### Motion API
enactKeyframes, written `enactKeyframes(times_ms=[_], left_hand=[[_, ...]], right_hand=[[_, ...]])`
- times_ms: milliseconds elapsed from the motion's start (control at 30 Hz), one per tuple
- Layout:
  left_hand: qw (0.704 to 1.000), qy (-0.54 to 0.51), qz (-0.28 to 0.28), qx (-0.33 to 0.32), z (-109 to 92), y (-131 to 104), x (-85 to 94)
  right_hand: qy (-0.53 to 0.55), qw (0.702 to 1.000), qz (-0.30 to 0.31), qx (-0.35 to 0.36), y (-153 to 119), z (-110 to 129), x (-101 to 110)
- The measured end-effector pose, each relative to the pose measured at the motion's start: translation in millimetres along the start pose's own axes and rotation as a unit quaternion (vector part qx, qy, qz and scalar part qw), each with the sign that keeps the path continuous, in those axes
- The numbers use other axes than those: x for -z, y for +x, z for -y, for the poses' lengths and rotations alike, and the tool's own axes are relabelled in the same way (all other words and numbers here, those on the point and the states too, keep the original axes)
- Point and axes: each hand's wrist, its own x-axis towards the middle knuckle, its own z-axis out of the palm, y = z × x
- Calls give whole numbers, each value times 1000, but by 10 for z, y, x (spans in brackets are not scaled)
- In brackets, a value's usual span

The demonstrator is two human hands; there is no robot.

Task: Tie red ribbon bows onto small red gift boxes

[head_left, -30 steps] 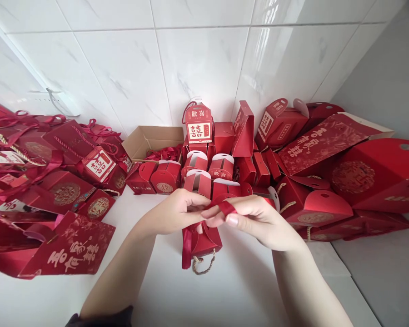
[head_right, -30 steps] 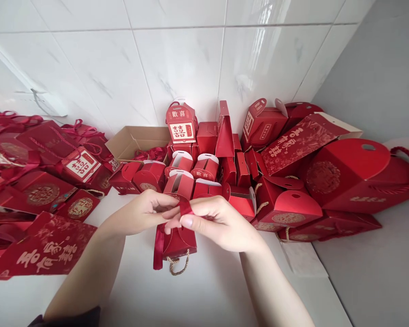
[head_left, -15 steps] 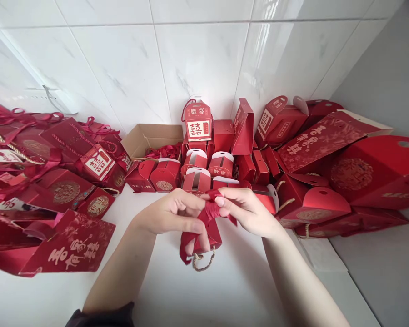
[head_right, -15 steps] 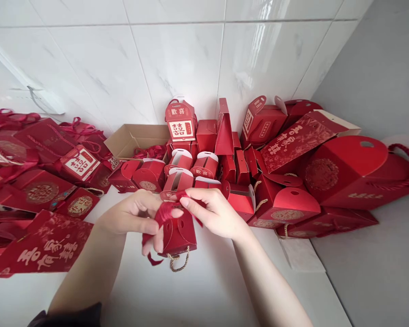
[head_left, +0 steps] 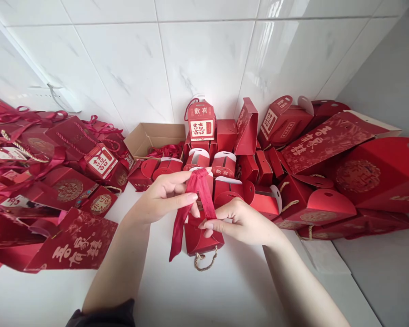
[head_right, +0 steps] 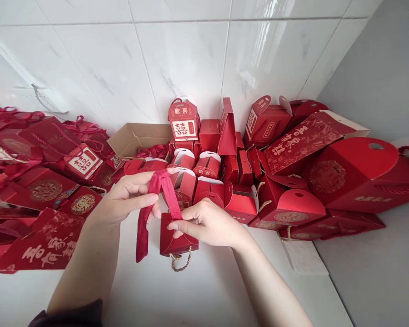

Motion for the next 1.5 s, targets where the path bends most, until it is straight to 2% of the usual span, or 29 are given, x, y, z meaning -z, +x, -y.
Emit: enactKeyframes(times_ms=[100, 167, 267, 400, 500, 567, 633, 733, 867, 933, 1067, 1167, 1233, 1333, 1433, 1500], left_hand=[[995, 92, -42, 13, 49, 17, 16], [980, 180, -79, 17, 78, 35, -29], [951, 300, -76, 12, 97, 74, -167], [946, 323, 22, 24, 125, 147, -318], [951, 272, 138, 43, 164, 186, -326], [954, 221, 199, 47, 173, 193, -298], [957, 187, 220, 25, 160, 186, -264], [971, 161, 176, -28, 122, 156, -226], [995, 35, 90, -30, 106, 103, -197], [998, 9, 54, -29, 113, 86, -176], [999, 33, 3, -11, 122, 79, -118], [993, 113, -41, 5, 129, 85, -92], [984, 170, -58, 13, 139, 96, -100], [968, 246, -47, 19, 154, 122, -155], [957, 289, 11, 34, 161, 149, -235], [956, 279, 82, 37, 166, 163, -274]], right_hand=[[9, 999, 33, 27, -61, 103, 21], [34, 996, 41, 66, -122, 188, 41], [95, 986, 14, 138, -216, 273, 79], [139, 967, -112, 180, -275, 203, 156], [128, 961, -195, 151, -245, 58, 226], [132, 961, -214, 112, -197, -23, 254], [153, 965, -199, 81, -141, -65, 255], [185, 966, -171, 60, -75, -59, 217], [179, 971, -153, 49, -29, -34, 148], [190, 972, -132, 48, -9, -45, 112], [191, 976, -98, 26, 14, -51, 33], [121, 990, -67, 5, -18, 21, -6], [95, 995, -40, 14, -60, 101, -11], [120, 990, -38, 63, -135, 194, 23], [156, 974, -121, 112, -192, 180, 101], [165, 963, -184, 109, -206, 117, 160]])
